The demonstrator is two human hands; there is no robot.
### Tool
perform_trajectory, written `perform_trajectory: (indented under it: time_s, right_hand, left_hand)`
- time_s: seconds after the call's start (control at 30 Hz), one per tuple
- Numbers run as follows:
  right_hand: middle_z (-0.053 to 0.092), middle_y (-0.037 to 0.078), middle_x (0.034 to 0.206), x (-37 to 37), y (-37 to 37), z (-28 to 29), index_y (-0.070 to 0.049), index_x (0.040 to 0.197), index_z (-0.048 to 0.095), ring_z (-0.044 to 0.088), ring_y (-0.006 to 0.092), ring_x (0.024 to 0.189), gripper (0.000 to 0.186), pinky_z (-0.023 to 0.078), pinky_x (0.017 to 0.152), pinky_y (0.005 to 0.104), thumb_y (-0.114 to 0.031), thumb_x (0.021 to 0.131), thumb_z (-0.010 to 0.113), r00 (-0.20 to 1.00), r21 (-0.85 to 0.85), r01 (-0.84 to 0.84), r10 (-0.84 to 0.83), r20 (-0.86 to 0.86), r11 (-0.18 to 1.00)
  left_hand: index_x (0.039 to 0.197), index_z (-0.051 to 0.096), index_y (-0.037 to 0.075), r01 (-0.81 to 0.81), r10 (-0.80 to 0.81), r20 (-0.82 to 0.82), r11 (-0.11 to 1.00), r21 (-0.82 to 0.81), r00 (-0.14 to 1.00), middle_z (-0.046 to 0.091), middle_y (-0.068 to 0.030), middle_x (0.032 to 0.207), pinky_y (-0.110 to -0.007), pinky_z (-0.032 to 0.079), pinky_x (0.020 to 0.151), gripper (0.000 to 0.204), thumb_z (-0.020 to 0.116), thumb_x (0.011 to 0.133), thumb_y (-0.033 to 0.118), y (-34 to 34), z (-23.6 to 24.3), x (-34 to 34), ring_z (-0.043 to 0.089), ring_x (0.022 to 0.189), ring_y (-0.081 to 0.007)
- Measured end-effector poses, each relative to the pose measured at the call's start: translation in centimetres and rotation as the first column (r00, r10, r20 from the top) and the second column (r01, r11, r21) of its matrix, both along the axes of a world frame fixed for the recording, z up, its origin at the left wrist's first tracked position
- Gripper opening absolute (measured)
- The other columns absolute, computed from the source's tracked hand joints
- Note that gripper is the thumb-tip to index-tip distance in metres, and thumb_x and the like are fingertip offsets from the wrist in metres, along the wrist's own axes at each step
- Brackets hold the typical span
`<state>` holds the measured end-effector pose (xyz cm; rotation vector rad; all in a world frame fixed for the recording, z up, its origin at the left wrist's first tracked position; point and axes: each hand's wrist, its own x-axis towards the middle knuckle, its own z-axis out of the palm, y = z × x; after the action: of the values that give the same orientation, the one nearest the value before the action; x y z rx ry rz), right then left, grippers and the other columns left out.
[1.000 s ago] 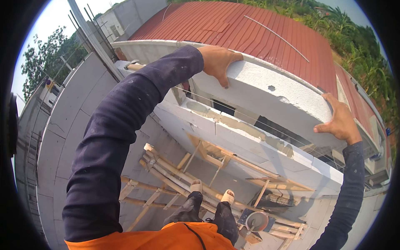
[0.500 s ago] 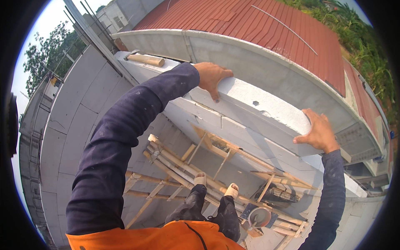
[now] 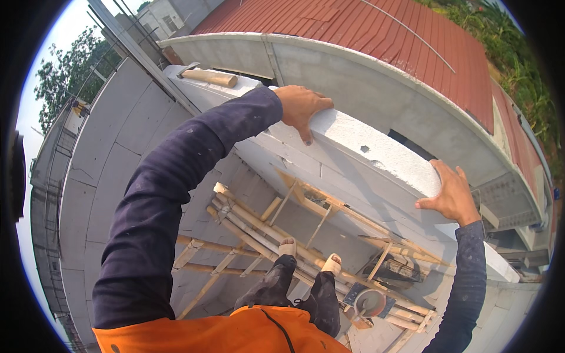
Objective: The person fits a large white block onto the top of a wall, secures it with wire to a metal rebar structure, taps it into place using a hatchet, and applies mortar to the joints with a trowel.
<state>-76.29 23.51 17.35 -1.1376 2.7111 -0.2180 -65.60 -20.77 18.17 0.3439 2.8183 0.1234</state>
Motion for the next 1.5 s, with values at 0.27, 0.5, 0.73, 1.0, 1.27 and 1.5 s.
perform_trajectory:
  time_s: [0.27, 0.5, 0.73, 1.0, 1.27, 1.5]
  right_hand:
    - [0.069, 0.019, 0.141, 0.0, -0.3, -0.2, -0.005, 0.148, 0.056, 0.062, 0.0385, 0.135, 0.111, 0.027, 0.13, 0.0612, -0.042, 0.054, 0.102, 1.0, 0.007, -0.001, 0.001, -0.014, 1.0]
    - [0.067, 0.019, 0.144, 0.2, -0.3, -0.1, -0.005, 0.151, 0.054, 0.061, 0.0379, 0.138, 0.112, 0.027, 0.13, 0.0616, -0.042, 0.056, 0.101, 1.0, 0.022, 0.005, -0.005, -0.003, 1.0]
    - [0.064, 0.019, 0.148, -0.1, -0.7, -0.5, -0.003, 0.151, 0.054, 0.059, 0.0375, 0.14, 0.113, 0.027, 0.13, 0.0621, -0.043, 0.057, 0.101, 1.0, 0.007, -0.019, 0.019, -0.007, 1.0]
    - [0.063, 0.02, 0.15, -0.3, -1.6, -0.1, -0.002, 0.151, 0.055, 0.057, 0.0372, 0.142, 0.114, 0.027, 0.13, 0.0603, -0.043, 0.056, 0.101, 0.999, 0.008, -0.033, 0.033, 0.003, 0.999]
    - [0.063, 0.02, 0.15, 0.1, -3.1, -0.1, -0.002, 0.152, 0.054, 0.058, 0.0374, 0.141, 0.116, 0.026, 0.131, 0.0597, -0.044, 0.055, 0.101, 1.0, 0.021, -0.014, 0.014, 0.021, 1.0]
    - [0.064, 0.019, 0.15, 0.2, -2.7, -1.0, -0.003, 0.153, 0.054, 0.059, 0.0358, 0.142, 0.116, 0.026, 0.131, 0.0613, -0.045, 0.055, 0.101, 0.999, 0.017, -0.027, 0.028, -0.031, 0.999]
  left_hand:
    - [0.149, 0.058, 0.005, -0.019, 0.019, 0.018, 1.0, 0.005, 1.0, 0.071, -0.0192, 0.137, -0.044, 0.054, 0.106, 0.106, 0.101, 0.061, 0.046, -0.3, 0.0, 0.2, 0.071, 0.124, -0.0379]
    - [0.149, 0.057, 0.005, 0.019, -0.019, 0.004, 1.0, 0.002, 1.0, 0.071, -0.019, 0.136, -0.045, 0.054, 0.106, 0.105, 0.101, 0.062, 0.045, -0.4, -0.1, -0.1, 0.07, 0.124, -0.038]
    - [0.15, 0.056, 0.004, -0.022, 0.022, 0.028, 0.999, -0.026, 0.999, 0.071, -0.0186, 0.136, -0.044, 0.053, 0.108, 0.107, 0.101, 0.063, 0.046, -0.6, 0.1, 0.2, 0.069, 0.126, -0.0376]
    - [0.147, 0.057, 0.003, -0.004, 0.004, 0.014, 1.0, 0.004, 1.0, 0.07, -0.0198, 0.136, -0.046, 0.054, 0.105, 0.103, 0.099, 0.064, 0.045, -1.6, 0.3, 0.5, 0.07, 0.123, -0.0382]
    - [0.147, 0.057, 0.003, -0.013, 0.013, 0.026, 1.0, -0.012, 1.0, 0.07, -0.0193, 0.135, -0.044, 0.054, 0.106, 0.103, 0.099, 0.064, 0.046, -2.8, -0.1, 1.0, 0.07, 0.123, -0.0375]
    - [0.147, 0.057, 0.003, 0.002, -0.002, 0.023, 1.0, -0.009, 1.0, 0.071, -0.0203, 0.132, -0.045, 0.055, 0.105, 0.101, 0.099, 0.065, 0.044, -2.7, 0.5, 0.8, 0.07, 0.123, -0.038]
